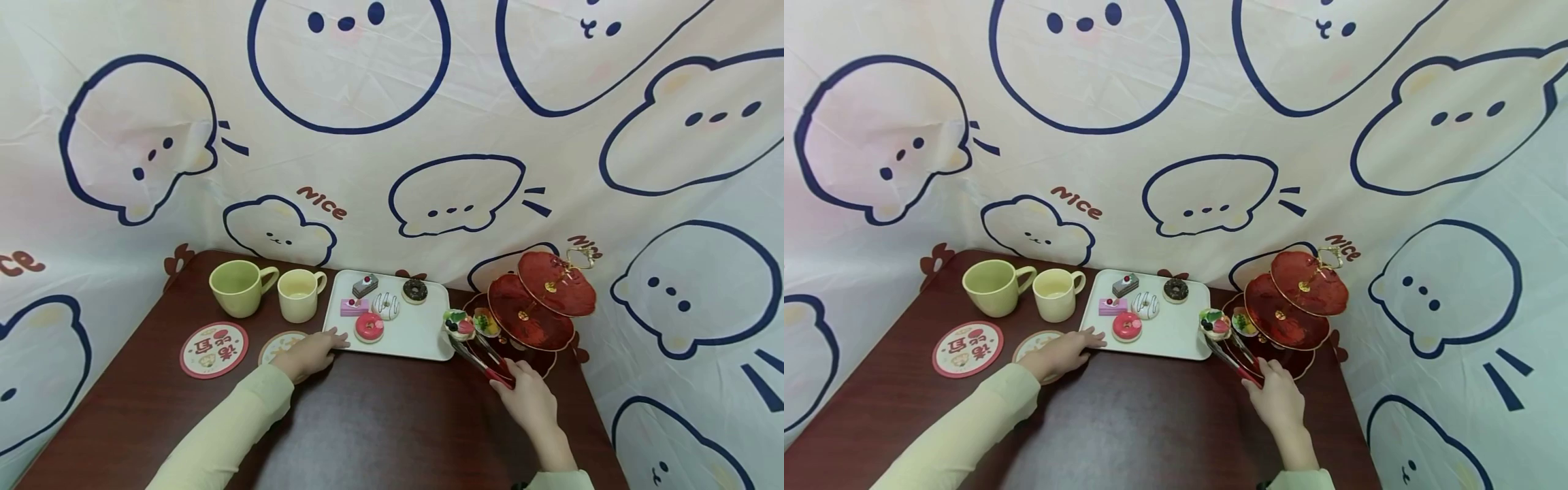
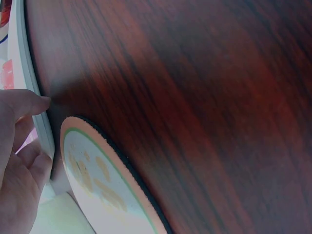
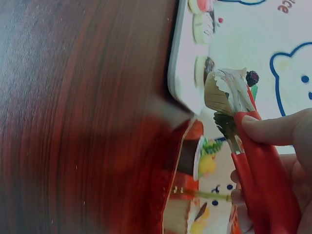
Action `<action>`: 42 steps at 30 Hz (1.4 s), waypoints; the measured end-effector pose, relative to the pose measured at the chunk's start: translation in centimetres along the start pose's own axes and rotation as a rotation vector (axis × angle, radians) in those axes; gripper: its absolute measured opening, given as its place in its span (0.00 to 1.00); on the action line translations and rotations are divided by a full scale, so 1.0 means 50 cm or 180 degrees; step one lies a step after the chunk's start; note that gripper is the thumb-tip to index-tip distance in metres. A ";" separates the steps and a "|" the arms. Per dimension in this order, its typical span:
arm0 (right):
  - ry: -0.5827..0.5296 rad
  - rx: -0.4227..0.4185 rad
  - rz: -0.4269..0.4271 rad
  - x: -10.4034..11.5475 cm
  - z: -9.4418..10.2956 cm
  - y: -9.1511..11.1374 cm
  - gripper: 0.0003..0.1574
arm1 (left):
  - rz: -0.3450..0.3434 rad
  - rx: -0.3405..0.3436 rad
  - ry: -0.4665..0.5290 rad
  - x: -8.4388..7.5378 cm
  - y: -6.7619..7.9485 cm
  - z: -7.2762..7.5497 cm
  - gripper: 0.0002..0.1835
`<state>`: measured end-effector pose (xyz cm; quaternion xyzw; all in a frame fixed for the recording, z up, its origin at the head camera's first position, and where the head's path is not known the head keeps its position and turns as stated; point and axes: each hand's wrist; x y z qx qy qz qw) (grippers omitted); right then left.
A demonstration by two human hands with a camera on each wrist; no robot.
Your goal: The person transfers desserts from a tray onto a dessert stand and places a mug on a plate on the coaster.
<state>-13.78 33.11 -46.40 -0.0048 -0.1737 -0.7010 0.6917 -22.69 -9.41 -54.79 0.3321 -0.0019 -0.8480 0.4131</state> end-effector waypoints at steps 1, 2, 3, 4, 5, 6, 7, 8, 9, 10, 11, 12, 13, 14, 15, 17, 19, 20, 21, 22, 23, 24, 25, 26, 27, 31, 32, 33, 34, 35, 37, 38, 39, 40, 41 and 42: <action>-0.0009 0.0004 -0.0027 -0.005 0.001 0.003 0.40 | -0.0006 -0.0002 0.0004 0.000 0.000 0.000 0.22; -0.0021 0.0005 -0.0059 -0.010 0.003 0.006 0.40 | -0.0006 0.0004 0.0021 0.000 0.000 0.000 0.22; -0.0032 0.0005 -0.0089 -0.015 0.004 0.010 0.41 | -0.0002 0.0015 0.0029 0.000 0.000 0.000 0.22; -0.0037 0.0004 -0.0120 -0.019 0.006 0.013 0.41 | 0.0003 0.0021 0.0042 -0.001 0.000 0.001 0.22; -0.0040 -0.0001 -0.0145 -0.024 0.007 0.015 0.41 | 0.0004 0.0024 0.0048 -0.001 0.001 0.001 0.22; -0.0047 0.0000 -0.0166 -0.029 0.008 0.018 0.41 | -0.0003 0.0020 0.0037 -0.001 0.001 0.001 0.22; -0.0050 0.0006 -0.0185 -0.033 0.010 0.019 0.42 | 0.0001 0.0018 0.0042 -0.001 0.002 0.002 0.22; -0.0053 0.0016 -0.0202 -0.037 0.011 0.021 0.42 | 0.0006 0.0015 0.0037 -0.001 0.002 0.002 0.22; -0.0055 0.0030 -0.0221 -0.042 0.013 0.023 0.42 | 0.0011 0.0017 0.0033 -0.001 0.003 0.002 0.22; -0.0061 0.0052 -0.0246 -0.045 0.014 0.024 0.42 | 0.0009 0.0009 0.0031 -0.001 0.003 0.002 0.22; -0.0076 0.0078 -0.0274 -0.049 0.016 0.025 0.43 | 0.0006 0.0006 0.0028 -0.001 0.003 0.002 0.22; -0.0091 0.0114 -0.0310 -0.053 0.018 0.027 0.43 | -0.0001 -0.0003 0.0014 -0.001 0.002 0.001 0.22; -0.0106 0.0153 -0.0345 -0.056 0.019 0.029 0.44 | 0.0004 0.0002 0.0017 -0.001 0.003 0.001 0.22; -0.0127 0.0194 -0.0381 -0.059 0.021 0.030 0.45 | 0.0006 0.0007 0.0019 -0.001 0.003 0.000 0.22; -0.0142 0.0227 -0.0416 -0.062 0.022 0.031 0.45 | 0.0015 0.0015 0.0030 -0.001 0.002 -0.001 0.22; -0.0155 0.0259 -0.0455 -0.069 0.024 0.033 0.47 | 0.0015 0.0009 0.0025 -0.001 0.001 -0.002 0.22; -0.0145 0.0256 -0.0465 -0.076 0.025 0.035 0.47 | 0.0021 0.0009 0.0018 -0.001 0.001 -0.002 0.22; -0.0133 0.0246 -0.0464 -0.079 0.026 0.035 0.47 | 0.0024 0.0007 0.0021 -0.001 0.001 -0.002 0.22; -0.0116 0.0235 -0.0465 -0.082 0.026 0.036 0.46 | 0.0028 0.0005 0.0022 -0.002 0.001 -0.001 0.22; -0.0100 0.0230 -0.0467 -0.086 0.026 0.036 0.46 | 0.0026 0.0000 0.0014 -0.002 0.002 -0.001 0.22; -0.0086 0.0237 -0.0478 -0.089 0.027 0.037 0.46 | 0.0029 0.0001 0.0017 -0.003 0.002 0.000 0.22; -0.0076 0.0252 -0.0490 -0.092 0.027 0.036 0.46 | 0.0029 0.0003 0.0021 -0.003 0.003 0.001 0.22; -0.0069 0.0268 -0.0506 -0.095 0.026 0.036 0.46 | 0.0030 0.0004 0.0027 -0.003 0.003 0.001 0.22; -0.0063 0.0291 -0.0519 -0.099 0.026 0.036 0.47 | 0.0038 0.0009 0.0046 -0.003 0.004 0.002 0.22; -0.0067 0.0307 -0.0532 -0.102 0.025 0.035 0.47 | 0.0038 0.0008 0.0039 -0.003 0.003 0.002 0.22; -0.0104 0.0340 -0.0565 -0.116 0.023 0.032 0.47 | 0.0080 0.0010 0.0052 -0.001 0.002 0.000 0.22; -0.0113 0.0355 -0.0573 -0.119 0.023 0.032 0.47 | 0.0085 0.0009 0.0048 0.000 0.002 0.000 0.22; -0.0120 0.0368 -0.0586 -0.122 0.023 0.031 0.47 | 0.0084 0.0005 0.0047 0.001 0.002 0.000 0.22; -0.0124 0.0385 -0.0593 -0.125 0.024 0.032 0.48 | 0.0081 0.0001 0.0049 0.001 0.002 -0.001 0.22; -0.0126 0.0404 -0.0600 -0.128 0.024 0.032 0.48 | 0.0071 -0.0003 0.0051 0.001 0.001 -0.001 0.22; -0.0117 0.0440 -0.0614 -0.134 0.026 0.032 0.49 | 0.0044 -0.0009 0.0054 0.000 0.001 -0.001 0.22; -0.0106 0.0461 -0.0616 -0.136 0.027 0.033 0.50 | 0.0035 -0.0016 0.0049 0.000 0.001 -0.001 0.22; -0.0101 0.0477 -0.0620 -0.138 0.029 0.033 0.50 | 0.0036 -0.0014 0.0052 0.000 0.001 -0.001 0.23; -0.0091 0.0488 -0.0618 -0.139 0.030 0.034 0.50 | 0.0033 -0.0019 0.0036 0.000 0.001 -0.001 0.23; -0.0076 0.0498 -0.0615 -0.141 0.032 0.033 0.50 | 0.0040 -0.0017 0.0033 0.000 0.002 -0.001 0.23; -0.0068 0.0513 -0.0617 -0.143 0.035 0.033 0.49 | 0.0037 -0.0025 0.0020 0.000 0.002 -0.001 0.22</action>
Point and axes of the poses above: each hand's wrist, its own y-axis away from the middle knuckle, its own z-axis out of the back of the hand, x = y × z, and after that the axes turned 14 degrees about x, right-handed
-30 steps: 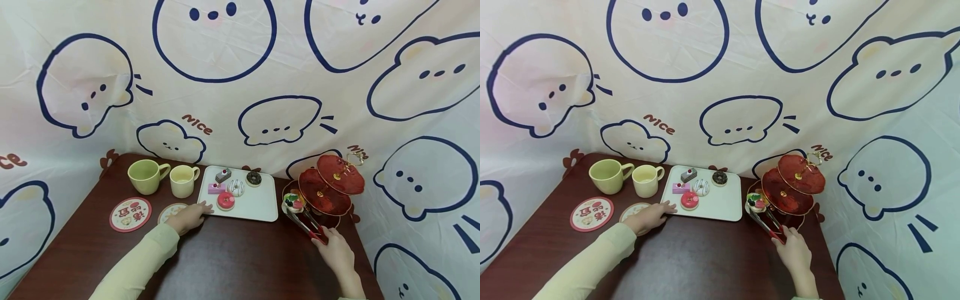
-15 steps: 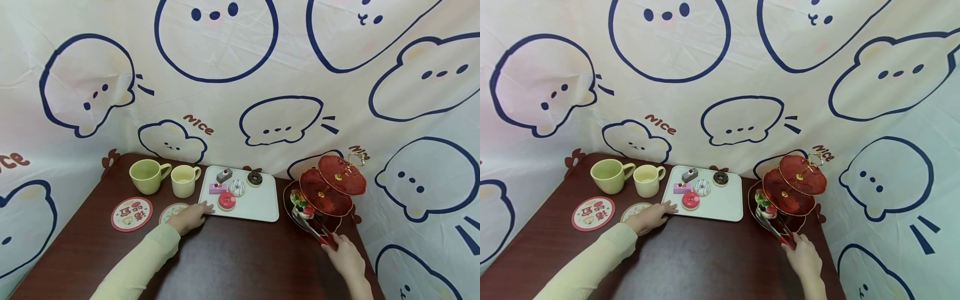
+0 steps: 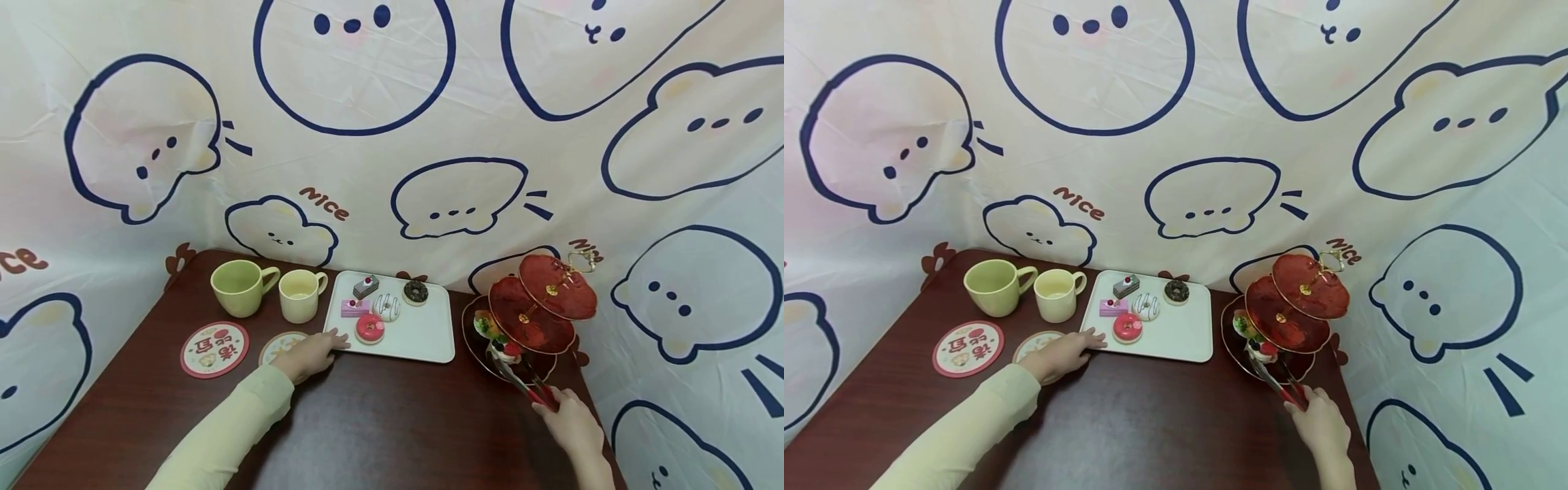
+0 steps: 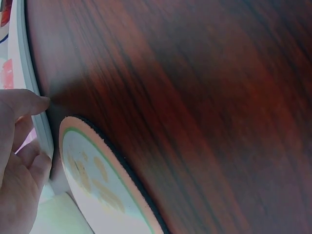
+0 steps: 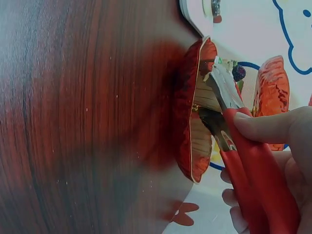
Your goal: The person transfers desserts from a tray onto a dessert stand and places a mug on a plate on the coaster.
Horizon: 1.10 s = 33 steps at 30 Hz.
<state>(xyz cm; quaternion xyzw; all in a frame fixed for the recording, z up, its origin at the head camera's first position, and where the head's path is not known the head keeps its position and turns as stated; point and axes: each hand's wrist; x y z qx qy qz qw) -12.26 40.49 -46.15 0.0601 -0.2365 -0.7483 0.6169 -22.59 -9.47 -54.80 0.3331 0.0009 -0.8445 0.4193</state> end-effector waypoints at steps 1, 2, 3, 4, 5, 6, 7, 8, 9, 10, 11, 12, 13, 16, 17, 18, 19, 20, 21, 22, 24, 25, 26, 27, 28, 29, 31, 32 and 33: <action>0.0009 0.0016 0.0002 -0.002 0.001 0.000 0.49 | 0.0006 0.0001 -0.0003 0.000 0.001 0.000 0.22; 0.0019 0.0025 0.0004 -0.003 0.002 -0.001 0.48 | 0.0002 -0.0008 -0.0019 0.000 0.002 -0.001 0.22; 0.0028 0.0030 0.0007 -0.004 0.004 -0.003 0.47 | 0.0004 -0.0007 -0.0013 0.000 0.002 -0.001 0.22; 0.0044 0.0038 0.0007 -0.004 0.006 -0.003 0.46 | -0.0001 -0.0017 -0.0011 0.000 0.003 -0.001 0.22; 0.0052 0.0058 -0.0004 -0.005 0.008 -0.005 0.46 | -0.0005 -0.0020 -0.0008 0.001 0.003 -0.001 0.22; 0.0054 0.0081 -0.0022 -0.006 0.010 -0.006 0.46 | -0.0010 -0.0024 -0.0002 0.000 0.003 -0.001 0.22; 0.0066 0.0101 -0.0041 -0.007 0.012 -0.007 0.46 | -0.0009 -0.0021 0.0005 0.000 0.003 -0.001 0.22; 0.0070 0.0132 -0.0069 -0.008 0.013 -0.009 0.46 | -0.0011 -0.0020 0.0001 0.000 0.003 -0.001 0.22; 0.0070 0.0174 -0.0112 -0.010 0.014 -0.011 0.47 | -0.0012 -0.0018 0.0008 0.000 0.003 -0.001 0.22; 0.0067 0.0210 -0.0144 -0.011 0.014 -0.012 0.48 | -0.0013 -0.0017 0.0000 0.000 0.003 -0.001 0.22; 0.0062 0.0236 -0.0172 -0.012 0.014 -0.015 0.48 | -0.0014 -0.0013 -0.0004 0.000 0.003 -0.001 0.22; 0.0056 0.0252 -0.0197 -0.013 0.014 -0.016 0.48 | -0.0008 -0.0009 0.0010 -0.001 0.002 -0.001 0.22; 0.0048 0.0262 -0.0216 -0.013 0.014 -0.018 0.48 | -0.0007 -0.0011 0.0008 0.000 0.002 -0.001 0.22; 0.0033 0.0250 -0.0219 -0.013 0.014 -0.021 0.48 | 0.0000 -0.0018 0.0020 -0.002 0.001 -0.001 0.22; 0.0036 0.0239 -0.0218 -0.013 0.014 -0.022 0.47 | 0.0010 -0.0016 0.0034 -0.002 0.001 -0.001 0.22; 0.0038 0.0233 -0.0219 -0.013 0.014 -0.023 0.47 | 0.0020 -0.0015 0.0046 -0.001 0.001 -0.001 0.22; 0.0044 0.0228 -0.0216 -0.013 0.014 -0.022 0.47 | 0.0020 -0.0019 0.0051 -0.001 0.001 -0.002 0.22; 0.0054 0.0223 -0.0210 -0.012 0.015 -0.022 0.48 | 0.0021 -0.0017 0.0065 0.000 0.001 -0.003 0.22; 0.0062 0.0216 -0.0212 -0.012 0.015 -0.022 0.47 | 0.0025 -0.0016 0.0075 0.001 0.001 -0.003 0.22; 0.0060 0.0210 -0.0214 -0.011 0.015 -0.022 0.47 | 0.0028 -0.0014 0.0086 0.002 0.002 -0.004 0.22; 0.0056 0.0209 -0.0202 -0.012 0.014 -0.021 0.46 | 0.0017 -0.0015 0.0095 0.003 0.002 -0.004 0.22; 0.0052 0.0206 -0.0198 -0.012 0.014 -0.021 0.46 | 0.0012 -0.0015 0.0086 0.003 0.002 -0.004 0.22; 0.0049 0.0204 -0.0193 -0.012 0.013 -0.021 0.46 | 0.0001 -0.0020 0.0075 0.002 0.002 -0.005 0.22; 0.0045 0.0206 -0.0192 -0.013 0.013 -0.021 0.46 | -0.0006 -0.0024 0.0065 0.002 0.002 -0.004 0.22; 0.0041 0.0205 -0.0190 -0.013 0.013 -0.021 0.47 | -0.0015 -0.0028 0.0059 0.001 0.002 -0.004 0.22; 0.0047 0.0207 -0.0184 -0.013 0.013 -0.020 0.47 | -0.0020 -0.0025 0.0065 0.001 0.002 -0.004 0.22; 0.0048 0.0205 -0.0187 -0.011 0.013 -0.019 0.49 | -0.0040 -0.0040 0.0046 0.000 0.003 -0.003 0.22; 0.0047 0.0202 -0.0190 -0.011 0.013 -0.018 0.49 | -0.0053 -0.0048 0.0048 0.000 0.003 -0.003 0.22; 0.0041 0.0199 -0.0193 -0.009 0.014 -0.018 0.49 | -0.0050 -0.0044 0.0057 0.000 0.003 -0.003 0.22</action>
Point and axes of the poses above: each hand's wrist, its own y-axis away from the middle knuckle, its own z-axis out of the back of the hand, x = y × z, and after that the axes turned 14 degrees about x, right-handed
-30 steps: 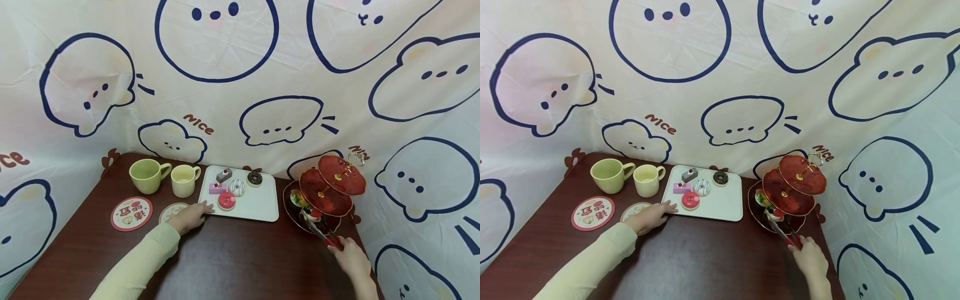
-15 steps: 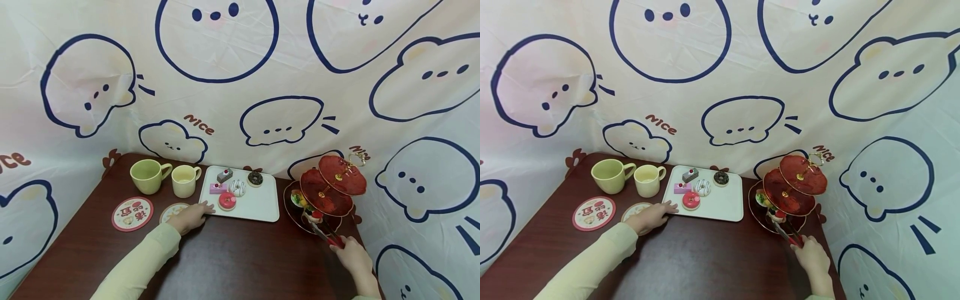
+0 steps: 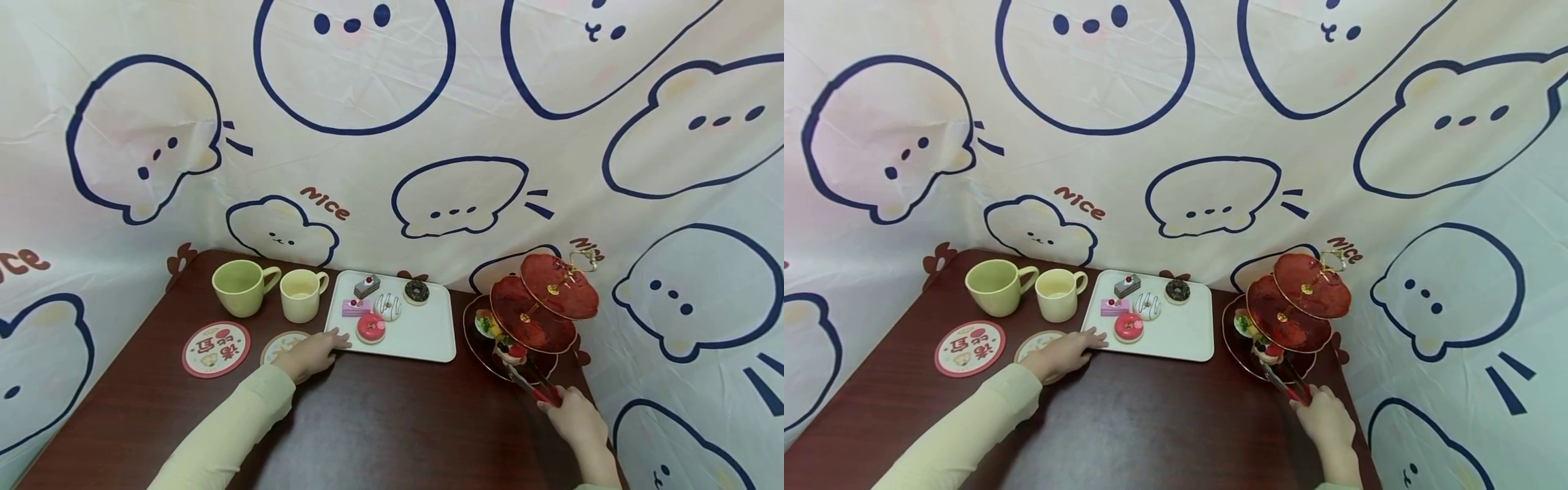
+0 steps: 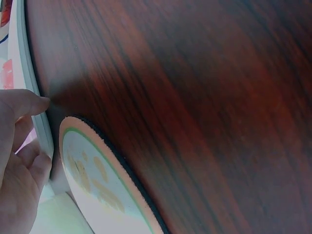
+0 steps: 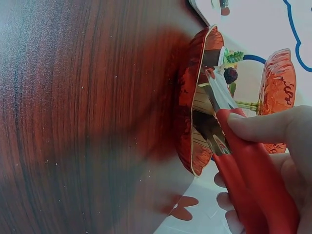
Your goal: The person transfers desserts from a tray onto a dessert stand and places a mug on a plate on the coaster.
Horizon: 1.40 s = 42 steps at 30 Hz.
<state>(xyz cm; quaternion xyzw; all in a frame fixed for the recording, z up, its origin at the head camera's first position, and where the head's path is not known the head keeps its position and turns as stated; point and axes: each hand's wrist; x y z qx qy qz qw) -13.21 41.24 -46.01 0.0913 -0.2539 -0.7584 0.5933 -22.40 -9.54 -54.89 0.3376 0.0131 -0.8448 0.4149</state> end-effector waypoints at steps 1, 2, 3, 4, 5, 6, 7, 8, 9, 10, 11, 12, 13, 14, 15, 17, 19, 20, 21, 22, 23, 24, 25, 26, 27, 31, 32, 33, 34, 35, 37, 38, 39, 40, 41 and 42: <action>-0.0007 -0.0002 -0.0003 0.001 0.001 0.001 0.48 | -0.0001 -0.0002 0.0004 0.000 0.000 0.000 0.22; -0.0018 0.0003 -0.0004 0.002 0.001 0.001 0.48 | -0.0002 -0.0003 0.0003 0.000 0.000 0.000 0.22; -0.0036 0.0007 0.0000 0.002 0.002 0.002 0.47 | -0.0007 -0.0012 -0.0008 -0.001 0.000 0.000 0.22; -0.0052 0.0011 0.0004 0.002 0.002 0.002 0.47 | -0.0001 -0.0003 0.0005 -0.001 0.000 0.001 0.22; -0.0071 0.0015 0.0012 0.002 0.002 0.002 0.45 | -0.0003 -0.0003 0.0007 -0.001 0.000 0.000 0.22; -0.0084 0.0020 0.0025 0.001 0.003 0.003 0.45 | 0.0007 0.0004 0.0018 -0.001 0.000 0.001 0.22; -0.0088 0.0023 0.0029 0.001 0.003 0.004 0.46 | 0.0008 0.0001 0.0013 -0.001 0.000 0.001 0.22; -0.0091 0.0027 0.0036 0.001 0.004 0.004 0.47 | 0.0016 0.0006 0.0009 -0.001 0.000 0.001 0.22; -0.0094 0.0028 0.0038 0.001 0.005 0.005 0.47 | 0.0024 0.0007 0.0006 -0.001 0.000 0.001 0.22; -0.0090 0.0026 0.0031 0.002 0.005 0.005 0.48 | 0.0035 0.0013 -0.0001 -0.001 0.000 0.002 0.22; -0.0087 0.0026 0.0023 0.003 0.006 0.006 0.48 | 0.0034 0.0007 -0.0022 -0.001 0.000 0.002 0.22; -0.0082 0.0030 0.0018 0.004 0.006 0.007 0.50 | 0.0050 0.0014 -0.0018 0.000 0.000 0.002 0.22; -0.0082 0.0035 0.0012 0.005 0.007 0.008 0.50 | 0.0056 0.0017 -0.0023 0.000 0.000 0.002 0.22; -0.0085 0.0043 0.0014 0.005 0.006 0.009 0.50 | 0.0066 0.0027 -0.0017 0.000 0.000 0.002 0.22; -0.0094 0.0047 0.0010 0.005 0.006 0.009 0.49 | 0.0071 0.0033 -0.0011 0.001 0.000 0.002 0.22; -0.0106 0.0049 0.0006 0.005 0.003 0.010 0.49 | 0.0087 0.0046 0.0005 0.001 0.000 0.002 0.22; -0.0118 0.0043 0.0016 0.003 0.001 0.013 0.51 | 0.0098 0.0051 0.0017 0.001 0.000 0.003 0.22; -0.0118 0.0035 0.0020 0.002 0.001 0.014 0.52 | 0.0098 0.0048 0.0015 0.001 0.000 0.003 0.22; -0.0120 0.0024 0.0024 0.000 0.000 0.015 0.53 | 0.0096 0.0044 0.0015 0.001 0.000 0.002 0.22; -0.0113 0.0017 0.0036 -0.002 -0.001 0.017 0.54 | 0.0097 0.0042 0.0018 0.002 0.000 0.002 0.22; -0.0101 0.0002 0.0063 -0.003 -0.001 0.020 0.55 | 0.0090 0.0039 0.0021 0.001 -0.001 0.001 0.22; -0.0090 -0.0007 0.0078 -0.005 -0.001 0.023 0.55 | 0.0084 0.0036 0.0023 0.001 -0.001 0.001 0.22; -0.0077 -0.0014 0.0077 -0.006 -0.001 0.025 0.55 | 0.0074 0.0034 0.0024 0.001 -0.002 0.000 0.22; -0.0064 -0.0020 0.0071 -0.008 -0.001 0.028 0.55 | 0.0070 0.0034 0.0025 0.001 -0.002 0.000 0.22; -0.0062 -0.0019 0.0063 -0.009 -0.001 0.031 0.55 | 0.0065 0.0033 0.0026 0.000 -0.002 0.000 0.22; -0.0062 0.0015 -0.0022 -0.011 -0.002 0.043 0.57 | 0.0070 0.0037 0.0034 -0.002 -0.003 0.000 0.22; -0.0066 0.0024 -0.0034 -0.011 -0.002 0.046 0.58 | 0.0082 0.0042 0.0042 -0.002 -0.003 0.000 0.22; -0.0067 0.0027 -0.0043 -0.011 -0.003 0.048 0.58 | 0.0091 0.0046 0.0051 -0.002 -0.003 0.000 0.22; -0.0065 0.0021 -0.0048 -0.011 -0.004 0.051 0.59 | 0.0103 0.0051 0.0058 -0.002 -0.003 0.000 0.22; -0.0066 0.0003 -0.0053 -0.011 -0.005 0.054 0.59 | 0.0105 0.0051 0.0051 -0.002 -0.002 0.000 0.22; -0.0083 -0.0054 -0.0046 -0.010 -0.008 0.058 0.61 | 0.0097 0.0040 0.0042 -0.001 -0.002 -0.001 0.22; -0.0090 -0.0085 -0.0045 -0.011 -0.009 0.060 0.61 | 0.0096 0.0037 0.0041 0.000 -0.002 -0.001 0.22; -0.0097 -0.0121 -0.0041 -0.010 -0.010 0.062 0.61 | 0.0090 0.0033 0.0040 0.000 -0.002 -0.001 0.23; -0.0106 -0.0157 -0.0037 -0.010 -0.011 0.064 0.61 | 0.0088 0.0028 0.0037 0.001 -0.002 -0.001 0.23; -0.0110 -0.0187 -0.0036 -0.008 -0.012 0.067 0.61 | 0.0082 0.0026 0.0037 0.001 -0.002 -0.001 0.23; -0.0111 -0.0213 -0.0036 -0.007 -0.013 0.069 0.61 | 0.0090 0.0031 0.0050 0.002 -0.002 -0.001 0.23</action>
Point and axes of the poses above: each hand's wrist, its own y-axis away from the middle knuckle, its own z-axis out of the back of the hand, x = y × z, and after that the axes turned 14 degrees about x, right-handed
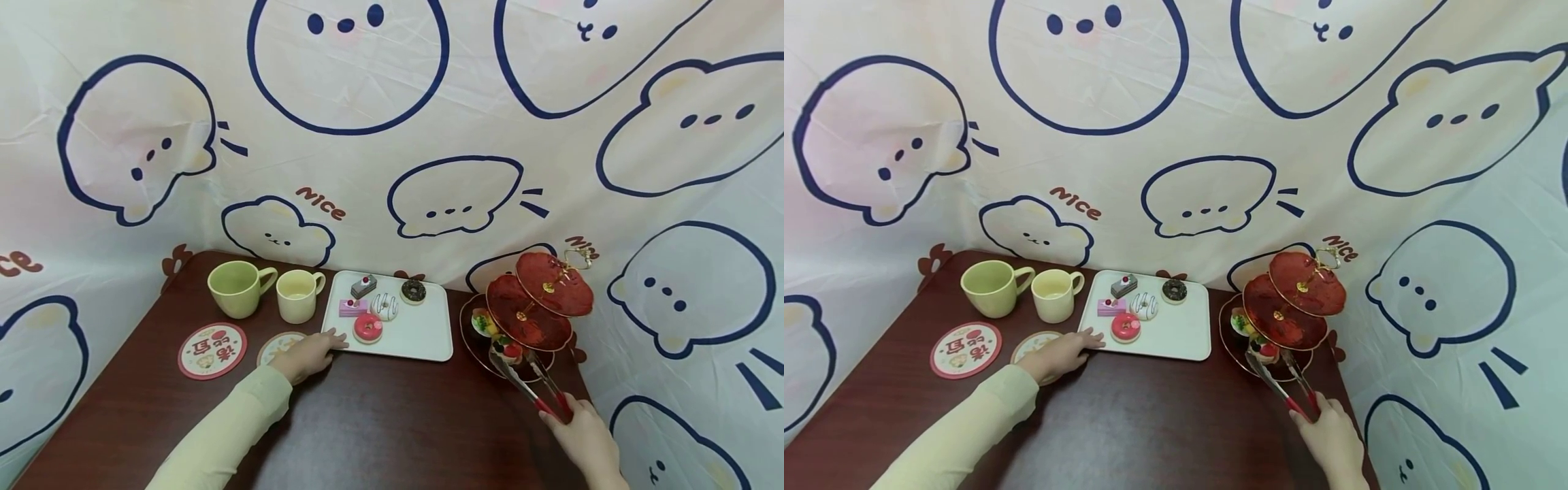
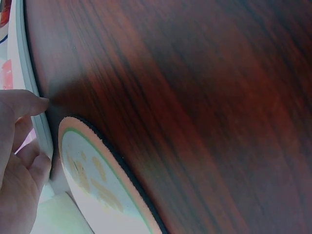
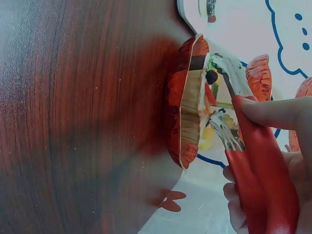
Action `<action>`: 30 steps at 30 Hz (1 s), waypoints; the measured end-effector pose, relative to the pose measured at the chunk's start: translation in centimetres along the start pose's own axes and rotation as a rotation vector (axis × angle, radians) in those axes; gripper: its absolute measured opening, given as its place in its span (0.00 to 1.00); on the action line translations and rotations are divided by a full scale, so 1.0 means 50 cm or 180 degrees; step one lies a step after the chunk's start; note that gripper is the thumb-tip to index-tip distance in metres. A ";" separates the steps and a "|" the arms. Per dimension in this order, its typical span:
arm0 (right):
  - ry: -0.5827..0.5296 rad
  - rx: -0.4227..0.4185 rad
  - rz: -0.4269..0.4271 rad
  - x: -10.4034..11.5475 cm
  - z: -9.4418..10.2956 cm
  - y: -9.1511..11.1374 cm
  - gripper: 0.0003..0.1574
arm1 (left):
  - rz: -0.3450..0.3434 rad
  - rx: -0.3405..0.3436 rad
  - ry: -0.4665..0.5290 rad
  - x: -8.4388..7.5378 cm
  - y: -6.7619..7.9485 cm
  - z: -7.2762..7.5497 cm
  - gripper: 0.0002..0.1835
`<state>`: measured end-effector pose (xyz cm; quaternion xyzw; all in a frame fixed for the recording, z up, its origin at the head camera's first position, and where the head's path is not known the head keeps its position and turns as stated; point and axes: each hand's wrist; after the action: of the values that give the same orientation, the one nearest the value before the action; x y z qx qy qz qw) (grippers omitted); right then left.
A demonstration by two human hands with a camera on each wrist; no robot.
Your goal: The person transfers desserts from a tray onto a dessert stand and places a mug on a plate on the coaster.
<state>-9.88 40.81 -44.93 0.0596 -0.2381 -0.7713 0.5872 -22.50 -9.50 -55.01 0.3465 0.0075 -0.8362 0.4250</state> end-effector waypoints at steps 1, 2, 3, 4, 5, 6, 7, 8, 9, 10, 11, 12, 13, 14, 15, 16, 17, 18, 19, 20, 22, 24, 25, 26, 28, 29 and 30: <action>0.0001 -0.0017 -0.0005 0.002 0.000 0.002 0.62 | 0.0007 0.0005 0.0006 0.001 0.000 0.000 0.23; 0.0002 -0.0030 0.0002 0.005 0.000 0.004 0.61 | 0.0020 0.0014 0.0019 0.000 0.001 0.001 0.23; 0.0002 -0.0054 0.0013 0.007 0.000 0.007 0.62 | 0.0028 0.0018 0.0026 0.000 0.001 0.001 0.23; 0.0001 -0.0074 0.0015 0.010 -0.001 0.009 0.61 | 0.0031 0.0020 0.0027 0.000 0.000 0.000 0.23; -0.0001 -0.0096 0.0026 0.013 -0.001 0.010 0.61 | 0.0030 0.0020 0.0025 0.000 0.000 0.000 0.23; -0.0003 -0.0119 0.0043 0.016 -0.002 0.012 0.61 | 0.0031 0.0018 0.0024 0.000 0.001 0.000 0.23; -0.0002 -0.0140 0.0072 0.017 -0.002 0.013 0.62 | 0.0029 0.0013 0.0021 0.001 0.001 0.000 0.23; 0.0005 -0.0168 0.0111 0.019 -0.002 0.013 0.63 | 0.0025 0.0008 0.0020 0.000 0.001 0.000 0.23; 0.0007 -0.0193 0.0147 0.022 -0.003 0.014 0.62 | 0.0020 0.0002 0.0025 0.000 0.001 0.000 0.23; 0.0002 -0.0206 0.0184 0.024 -0.004 0.014 0.62 | 0.0018 -0.0001 0.0031 0.000 0.001 0.000 0.23; 0.0002 -0.0216 0.0224 0.026 -0.005 0.014 0.63 | 0.0017 -0.0002 0.0036 -0.001 0.001 0.001 0.23; 0.0005 -0.0228 0.0257 0.030 -0.005 0.014 0.63 | 0.0006 -0.0008 0.0026 -0.001 0.001 0.001 0.23; 0.0008 -0.0243 0.0290 0.034 -0.006 0.013 0.63 | -0.0005 -0.0014 0.0014 -0.002 0.001 0.001 0.23; 0.0010 -0.0259 0.0321 0.038 -0.007 0.013 0.62 | -0.0017 -0.0020 0.0003 -0.003 0.000 0.001 0.23; 0.0003 -0.0277 0.0354 0.043 -0.009 0.012 0.60 | -0.0019 -0.0017 0.0000 -0.003 0.000 0.001 0.23; -0.0003 -0.0295 0.0389 0.048 -0.010 0.011 0.60 | -0.0016 -0.0015 -0.0010 -0.004 -0.001 0.001 0.23; 0.0004 -0.0318 0.0426 0.053 -0.012 0.010 0.58 | -0.0015 -0.0015 -0.0015 -0.004 -0.001 0.001 0.23; 0.0007 -0.0343 0.0471 0.059 -0.013 0.009 0.56 | -0.0011 -0.0017 -0.0018 -0.004 -0.001 0.001 0.23; 0.0012 -0.0353 0.0511 0.065 -0.014 0.007 0.55 | 0.0002 -0.0010 -0.0005 -0.004 -0.002 0.002 0.23; 0.0021 -0.0367 0.0550 0.072 -0.016 0.005 0.54 | 0.0017 -0.0004 0.0008 -0.003 -0.002 0.002 0.23; 0.0038 -0.0379 0.0616 0.089 -0.018 0.000 0.52 | 0.0035 0.0001 0.0030 -0.003 -0.001 0.002 0.22; 0.0066 -0.0373 0.0681 0.107 -0.020 -0.005 0.51 | 0.0030 -0.0003 0.0039 -0.003 -0.001 0.001 0.22; 0.0075 -0.0376 0.0722 0.117 -0.021 -0.009 0.50 | 0.0023 -0.0005 0.0038 -0.002 -0.001 0.001 0.22; 0.0082 -0.0389 0.0771 0.126 -0.024 -0.012 0.49 | 0.0009 -0.0010 0.0037 -0.002 0.000 0.000 0.22; 0.0091 -0.0417 0.0888 0.144 -0.028 -0.021 0.47 | -0.0017 -0.0019 0.0027 -0.001 0.001 -0.001 0.22; 0.0099 -0.0428 0.0955 0.154 -0.032 -0.026 0.46 | -0.0021 -0.0025 0.0019 -0.001 0.002 -0.001 0.23; 0.0096 -0.0448 0.1027 0.164 -0.035 -0.032 0.45 | -0.0023 -0.0032 0.0018 0.000 0.003 -0.001 0.23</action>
<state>-13.12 32.95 -45.65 -0.0091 -0.1811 -0.6809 0.7096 -22.38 -9.56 -54.99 0.3467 0.0142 -0.8367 0.4237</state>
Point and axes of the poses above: each hand's wrist, its own y-axis away from the middle knuckle, its own z-axis out of the back of the hand, x = y × z, and after that the axes turned 14 degrees about x, right-handed
